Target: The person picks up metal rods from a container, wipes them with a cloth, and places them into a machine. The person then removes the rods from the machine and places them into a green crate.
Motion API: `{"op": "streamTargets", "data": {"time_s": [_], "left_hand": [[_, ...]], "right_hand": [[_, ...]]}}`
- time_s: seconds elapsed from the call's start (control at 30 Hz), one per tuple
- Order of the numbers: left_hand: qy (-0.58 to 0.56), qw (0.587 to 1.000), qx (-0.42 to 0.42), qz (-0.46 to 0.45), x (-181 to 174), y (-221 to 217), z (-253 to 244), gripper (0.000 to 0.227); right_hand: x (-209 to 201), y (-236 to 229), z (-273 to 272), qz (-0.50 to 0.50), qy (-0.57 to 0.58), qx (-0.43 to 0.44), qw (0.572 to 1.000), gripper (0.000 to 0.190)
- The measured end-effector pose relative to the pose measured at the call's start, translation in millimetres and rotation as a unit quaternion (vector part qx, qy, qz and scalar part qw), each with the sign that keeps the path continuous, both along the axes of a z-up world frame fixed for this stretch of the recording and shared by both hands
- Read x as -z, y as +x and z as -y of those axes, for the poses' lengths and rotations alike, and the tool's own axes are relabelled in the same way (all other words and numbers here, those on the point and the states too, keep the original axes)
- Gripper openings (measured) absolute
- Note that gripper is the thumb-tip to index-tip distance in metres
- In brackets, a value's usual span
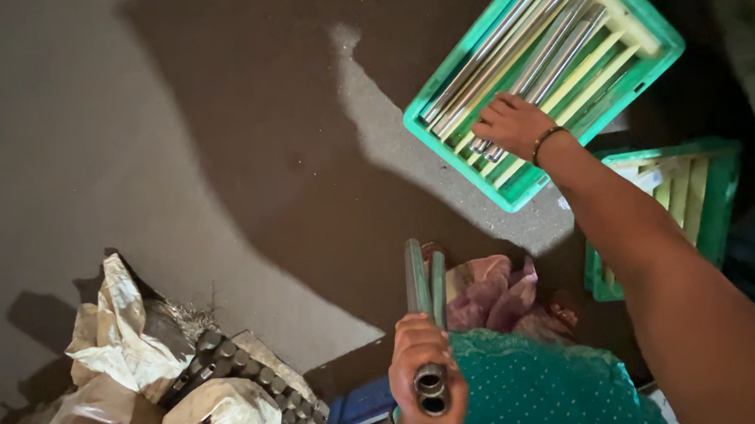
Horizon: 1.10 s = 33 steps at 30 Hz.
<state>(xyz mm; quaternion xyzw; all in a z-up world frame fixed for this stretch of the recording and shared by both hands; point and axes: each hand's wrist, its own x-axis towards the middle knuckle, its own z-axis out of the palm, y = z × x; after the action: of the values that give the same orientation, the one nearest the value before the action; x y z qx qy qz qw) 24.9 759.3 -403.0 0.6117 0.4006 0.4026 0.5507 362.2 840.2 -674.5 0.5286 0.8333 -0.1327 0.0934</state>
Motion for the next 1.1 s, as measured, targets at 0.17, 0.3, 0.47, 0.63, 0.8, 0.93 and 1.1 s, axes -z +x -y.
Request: {"op": "streamTargets", "data": {"time_s": [0.17,0.3,0.47,0.63,0.8,0.93,1.1], "left_hand": [[-0.002,0.999,0.039,-0.007,3.6,6.6,-8.8,0.035],[0.005,0.993,0.120,-0.012,3.4,13.7,-15.8,0.036],[0.052,0.932,0.354,-0.059,-0.4,36.7,-26.1,0.041],[0.184,0.845,0.493,-0.100,7.6,69.1,-4.2,0.019],[0.319,0.754,0.563,-0.109,38.5,87.7,28.4,0.002],[0.331,0.703,0.584,-0.236,67.5,98.1,33.8,0.018],[0.322,0.774,0.383,-0.387,72.9,74.0,12.3,0.053]], "right_hand": [[21.1,-15.4,1.2,0.052,-0.028,0.007,0.998,0.035],[25.1,-43.6,12.0,0.074,0.043,0.169,0.982,0.050],[-54.5,-80.9,86.8,-0.362,-0.281,0.465,0.758,0.089],[-150.3,-101.1,152.0,-0.596,-0.538,0.566,0.186,0.074],[-149.8,-95.0,167.1,-0.648,-0.439,0.599,0.167,0.051],[-98.5,-67.1,162.8,-0.623,-0.362,0.666,0.192,0.047],[-21.1,-24.3,132.5,-0.699,-0.183,0.678,0.132,0.048]]}}
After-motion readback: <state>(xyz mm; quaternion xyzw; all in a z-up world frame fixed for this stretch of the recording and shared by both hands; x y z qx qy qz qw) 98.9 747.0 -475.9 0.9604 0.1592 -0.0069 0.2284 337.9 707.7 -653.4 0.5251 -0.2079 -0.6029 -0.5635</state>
